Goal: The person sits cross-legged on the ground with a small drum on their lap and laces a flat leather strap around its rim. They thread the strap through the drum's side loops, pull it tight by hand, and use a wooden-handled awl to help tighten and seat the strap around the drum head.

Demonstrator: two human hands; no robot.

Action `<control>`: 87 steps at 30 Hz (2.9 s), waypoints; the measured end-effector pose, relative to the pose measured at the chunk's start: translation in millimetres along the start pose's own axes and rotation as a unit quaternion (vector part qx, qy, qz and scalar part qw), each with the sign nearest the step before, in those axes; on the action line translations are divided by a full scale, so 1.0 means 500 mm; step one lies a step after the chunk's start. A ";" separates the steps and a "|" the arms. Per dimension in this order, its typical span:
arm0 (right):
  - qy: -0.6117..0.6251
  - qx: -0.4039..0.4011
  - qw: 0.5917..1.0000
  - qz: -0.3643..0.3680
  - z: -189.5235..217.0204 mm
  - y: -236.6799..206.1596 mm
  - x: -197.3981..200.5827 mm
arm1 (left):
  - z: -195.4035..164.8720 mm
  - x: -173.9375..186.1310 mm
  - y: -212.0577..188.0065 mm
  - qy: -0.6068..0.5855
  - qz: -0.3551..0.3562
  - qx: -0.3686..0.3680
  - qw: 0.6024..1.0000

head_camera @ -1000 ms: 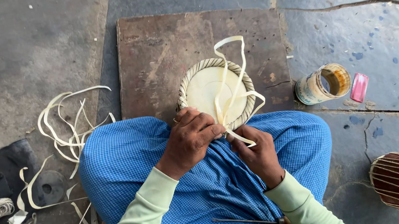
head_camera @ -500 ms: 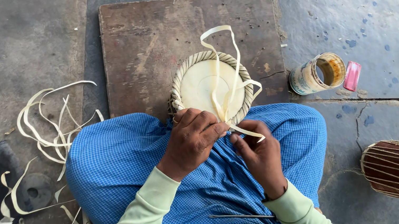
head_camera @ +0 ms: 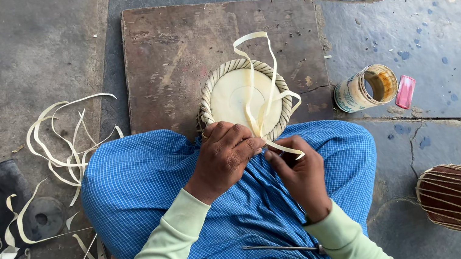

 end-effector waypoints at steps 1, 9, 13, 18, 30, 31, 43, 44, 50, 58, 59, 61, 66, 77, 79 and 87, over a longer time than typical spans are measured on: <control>-0.036 0.017 0.999 -0.016 0.004 -0.004 -0.004 | -0.001 0.001 0.000 0.000 -0.002 -0.001 1.000; 0.042 -0.071 0.997 0.004 -0.001 -0.008 -0.018 | -0.005 0.003 0.000 -0.003 -0.002 -0.003 1.000; 0.096 -0.084 0.992 0.003 -0.016 -0.005 -0.021 | -0.008 0.002 0.001 0.005 -0.014 -0.004 1.000; 0.288 -0.101 0.949 0.080 -0.042 0.004 -0.026 | -0.006 0.002 -0.003 -0.003 -0.004 -0.001 1.000; 0.327 -0.150 0.927 0.110 -0.044 0.006 -0.016 | -0.004 -0.005 -0.005 -0.006 0.000 0.007 1.000; 0.321 -0.144 0.930 0.105 -0.046 0.010 -0.018 | -0.005 -0.005 -0.004 -0.005 -0.003 0.006 1.000; 0.338 -0.166 0.922 0.093 -0.075 -0.019 -0.005 | -0.008 0.004 -0.001 -0.023 -0.017 0.013 1.000; 0.318 -0.164 0.931 0.065 -0.071 -0.017 0.001 | -0.009 0.003 -0.001 -0.015 -0.019 0.005 1.000; 0.245 -0.122 0.959 0.077 -0.042 0.016 0.011 | -0.015 -0.003 -0.001 -0.014 -0.012 0.004 1.000; 0.089 0.027 0.995 -0.025 -0.015 -0.009 0.004 | -0.013 -0.004 -0.005 -0.012 -0.014 0.012 1.000; 0.058 0.068 0.995 -0.037 -0.007 -0.012 0.001 | -0.013 -0.004 -0.006 -0.012 -0.015 0.012 1.000; -0.006 0.149 0.987 -0.061 0.005 -0.013 -0.002 | -0.013 -0.005 -0.005 -0.012 -0.012 0.009 1.000; 0.065 0.022 0.995 0.074 -0.039 0.009 -0.004 | -0.011 0.001 -0.003 -0.011 -0.015 0.004 1.000; -0.022 0.113 0.993 -0.025 0.023 0.010 0.004 | -0.005 0.010 0.000 -0.018 0.003 0.002 1.000; -0.071 0.176 0.980 -0.059 0.050 0.004 0.006 | -0.006 0.009 0.009 -0.019 -0.003 0.003 1.000; 0.103 0.041 0.994 0.016 -0.034 0.036 -0.018 | -0.006 0.006 0.008 -0.012 -0.007 -0.011 1.000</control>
Point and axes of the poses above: each hand's wrist, its own y-axis towards the middle knuckle, its own x-axis out of the back of the hand, z = x × y, the point moved 4 cm from there along y, towards the middle knuckle, and after that the axes turned 5 degrees about -x, right-handed, at the moved point
